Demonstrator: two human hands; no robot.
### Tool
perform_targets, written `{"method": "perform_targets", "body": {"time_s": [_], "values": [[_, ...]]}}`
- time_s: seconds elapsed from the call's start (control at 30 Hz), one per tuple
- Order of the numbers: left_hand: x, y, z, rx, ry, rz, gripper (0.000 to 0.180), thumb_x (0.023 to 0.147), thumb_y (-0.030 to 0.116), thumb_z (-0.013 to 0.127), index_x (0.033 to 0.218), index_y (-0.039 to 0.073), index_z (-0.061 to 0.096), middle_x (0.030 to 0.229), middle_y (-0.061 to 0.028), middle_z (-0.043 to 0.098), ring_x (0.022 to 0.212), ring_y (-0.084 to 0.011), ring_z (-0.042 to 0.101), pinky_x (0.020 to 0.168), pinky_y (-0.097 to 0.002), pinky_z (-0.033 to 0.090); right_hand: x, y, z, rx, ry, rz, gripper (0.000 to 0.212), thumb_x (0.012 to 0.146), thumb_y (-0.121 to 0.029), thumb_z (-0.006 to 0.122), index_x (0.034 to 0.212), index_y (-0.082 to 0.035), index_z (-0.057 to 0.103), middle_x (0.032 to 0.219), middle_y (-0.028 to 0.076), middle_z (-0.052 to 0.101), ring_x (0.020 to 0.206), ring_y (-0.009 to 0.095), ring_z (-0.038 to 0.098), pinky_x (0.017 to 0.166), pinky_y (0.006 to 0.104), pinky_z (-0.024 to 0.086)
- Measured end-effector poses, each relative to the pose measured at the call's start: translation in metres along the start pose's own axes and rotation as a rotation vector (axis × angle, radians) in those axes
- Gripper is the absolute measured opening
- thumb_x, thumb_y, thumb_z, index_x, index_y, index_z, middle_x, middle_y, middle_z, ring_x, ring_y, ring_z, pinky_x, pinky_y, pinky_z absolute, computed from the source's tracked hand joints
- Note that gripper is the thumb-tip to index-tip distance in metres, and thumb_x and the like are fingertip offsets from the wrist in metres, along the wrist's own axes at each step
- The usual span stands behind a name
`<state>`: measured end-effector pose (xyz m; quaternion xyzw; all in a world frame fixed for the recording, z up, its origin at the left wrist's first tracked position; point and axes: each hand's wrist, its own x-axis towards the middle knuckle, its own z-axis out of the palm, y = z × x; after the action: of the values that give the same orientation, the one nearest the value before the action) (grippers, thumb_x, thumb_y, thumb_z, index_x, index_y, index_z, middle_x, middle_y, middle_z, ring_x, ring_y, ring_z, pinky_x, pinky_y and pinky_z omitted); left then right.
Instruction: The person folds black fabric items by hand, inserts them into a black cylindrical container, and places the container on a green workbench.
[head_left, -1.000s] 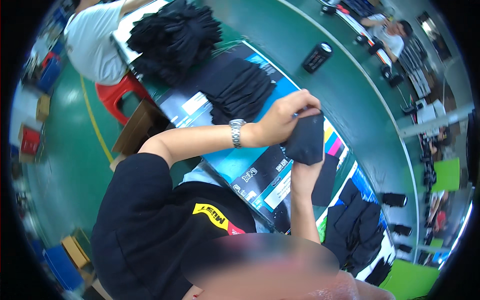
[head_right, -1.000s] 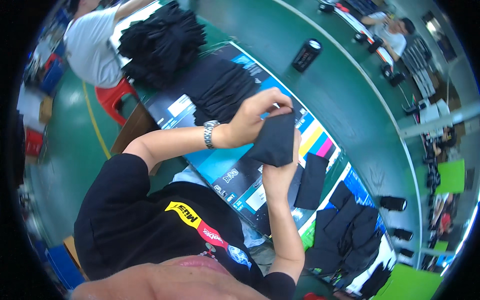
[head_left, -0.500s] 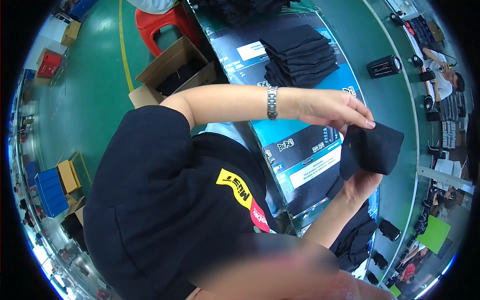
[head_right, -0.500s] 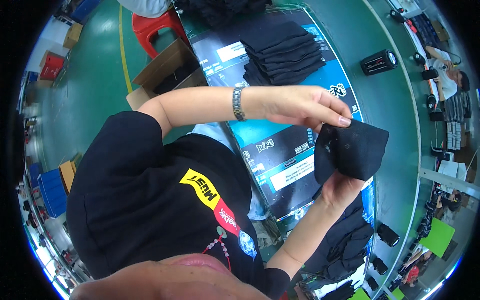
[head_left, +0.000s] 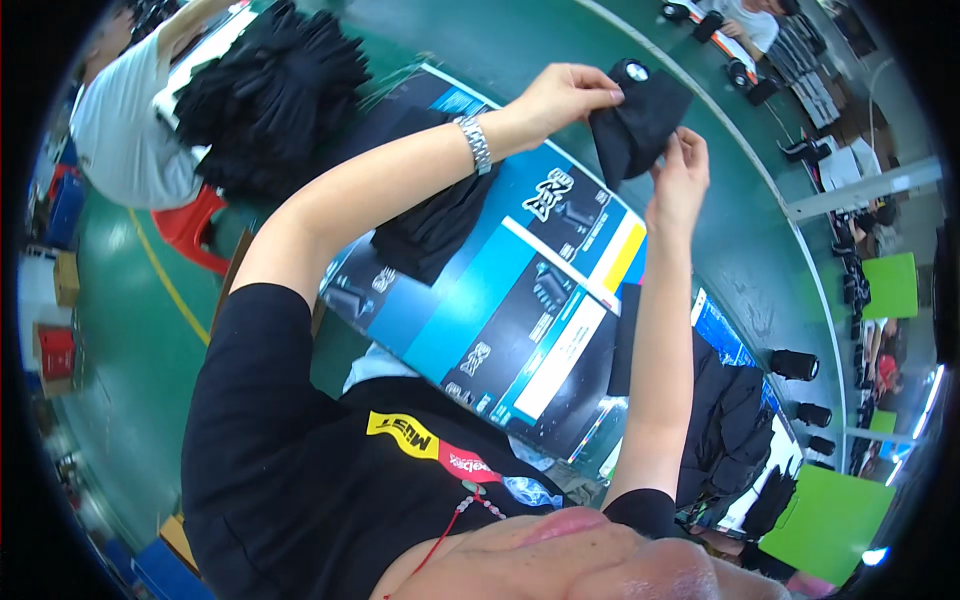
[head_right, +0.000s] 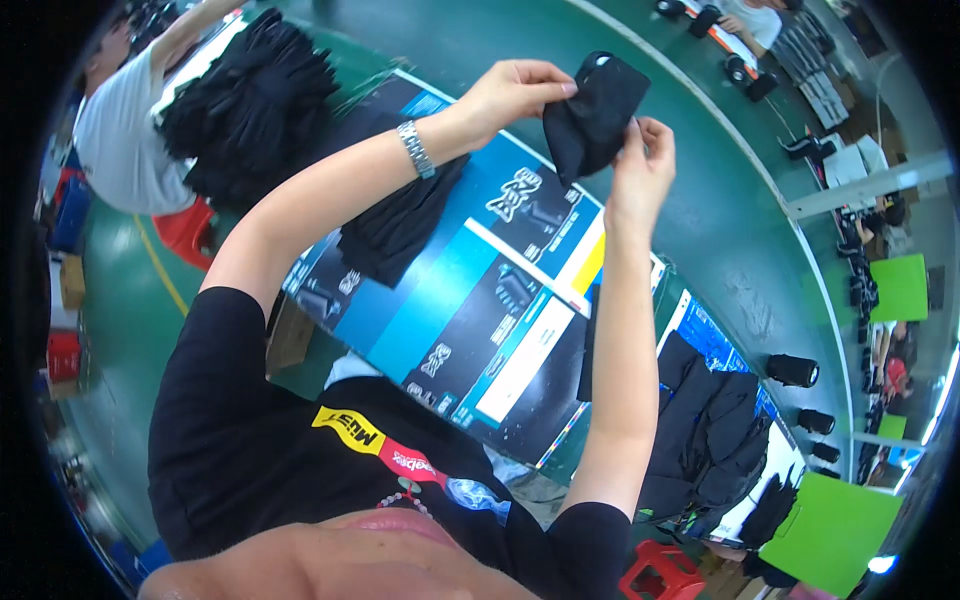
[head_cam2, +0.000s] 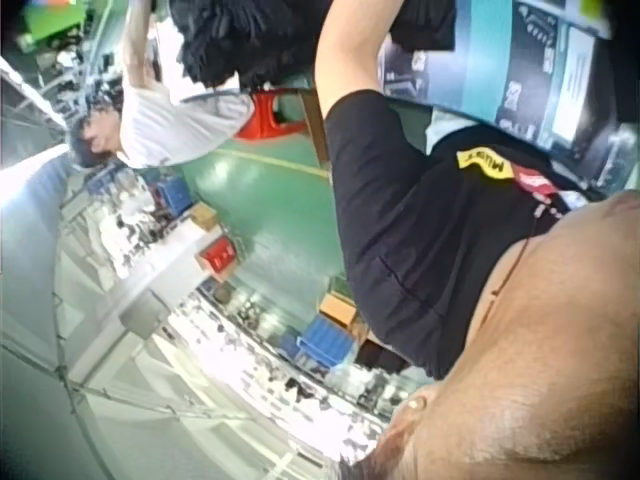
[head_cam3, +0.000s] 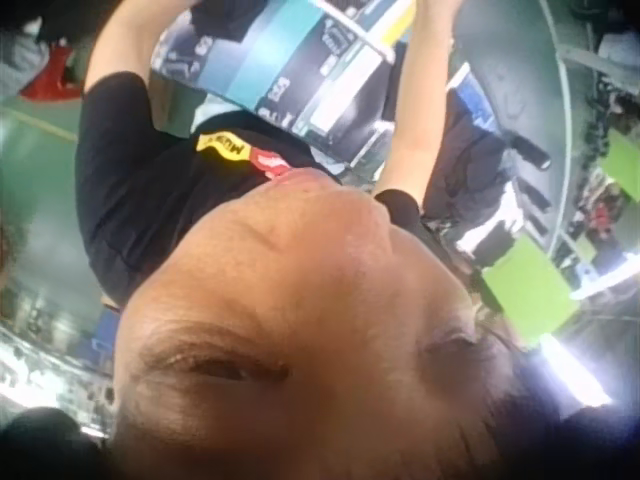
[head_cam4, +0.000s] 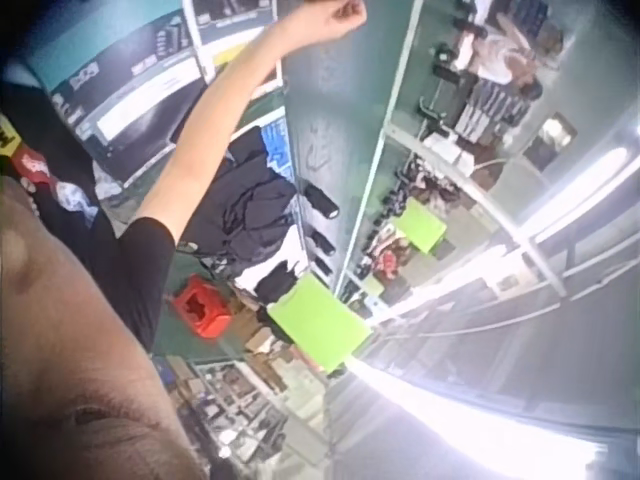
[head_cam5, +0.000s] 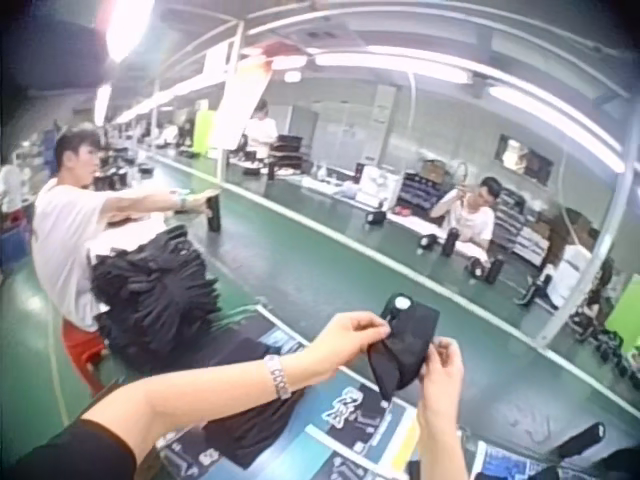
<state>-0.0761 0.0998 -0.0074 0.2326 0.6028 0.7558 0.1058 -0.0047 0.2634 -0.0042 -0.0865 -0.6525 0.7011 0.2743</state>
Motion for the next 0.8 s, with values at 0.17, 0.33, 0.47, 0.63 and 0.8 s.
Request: {"method": "perform_targets", "body": {"time_s": [0.17,0.33,0.47,0.63,0.8], "values": [[0.096,-0.022,-0.007,0.222,0.104,0.097,0.019,0.086,0.016,0.067,0.095,0.001,0.070,0.080,-0.0039,0.067,0.071,-0.0080,0.060,0.064,-0.0225,0.048,0.081,0.035,0.018,-0.362,0.239,-0.264,0.015,0.087,-0.013,0.062,0.089,0.001,0.058,0.091,0.014,0.060,0.074,0.022,0.059,0.071,0.0343,0.047],[0.143,-0.053,0.003,0.324,0.168,0.072,0.017,0.085,0.015,0.067,0.094,0.000,0.070,0.080,-0.0055,0.066,0.071,-0.0099,0.061,0.063,-0.0236,0.049,0.130,0.062,0.018,-0.555,0.339,-0.171,0.016,0.084,-0.013,0.063,0.088,0.001,0.058,0.085,0.018,0.063,0.078,0.027,0.063,0.073,0.0374,0.047],[0.161,-0.071,0.002,-0.036,0.238,-0.105,0.016,0.087,0.013,0.065,0.091,-0.002,0.068,0.083,-0.0063,0.066,0.071,-0.0126,0.062,0.064,-0.0271,0.053,0.146,0.063,0.016,-0.138,0.157,0.225,0.011,0.088,-0.014,0.059,0.089,-0.003,0.059,0.083,0.010,0.063,0.071,0.018,0.062,0.064,0.0342,0.053],[0.164,-0.073,0.007,-0.131,0.211,-0.441,0.009,0.088,0.011,0.062,0.090,0.002,0.064,0.085,-0.0046,0.064,0.072,-0.0128,0.061,0.067,-0.0261,0.052,0.164,0.057,-0.001,-0.133,-0.011,0.445,0.009,0.088,-0.013,0.056,0.087,-0.005,0.059,0.079,0.005,0.062,0.064,0.015,0.060,0.064,0.0323,0.056],[0.170,-0.075,0.015,0.151,0.109,-0.504,0.023,0.087,0.024,0.065,0.092,0.002,0.064,0.086,-0.0043,0.063,0.078,-0.0145,0.059,0.078,-0.0322,0.049,0.171,0.078,-0.029,-0.452,-0.075,0.509,0.010,0.080,-0.015,0.059,0.083,-0.007,0.064,0.074,0.003,0.061,0.062,0.015,0.059,0.055,0.0310,0.050]]}}
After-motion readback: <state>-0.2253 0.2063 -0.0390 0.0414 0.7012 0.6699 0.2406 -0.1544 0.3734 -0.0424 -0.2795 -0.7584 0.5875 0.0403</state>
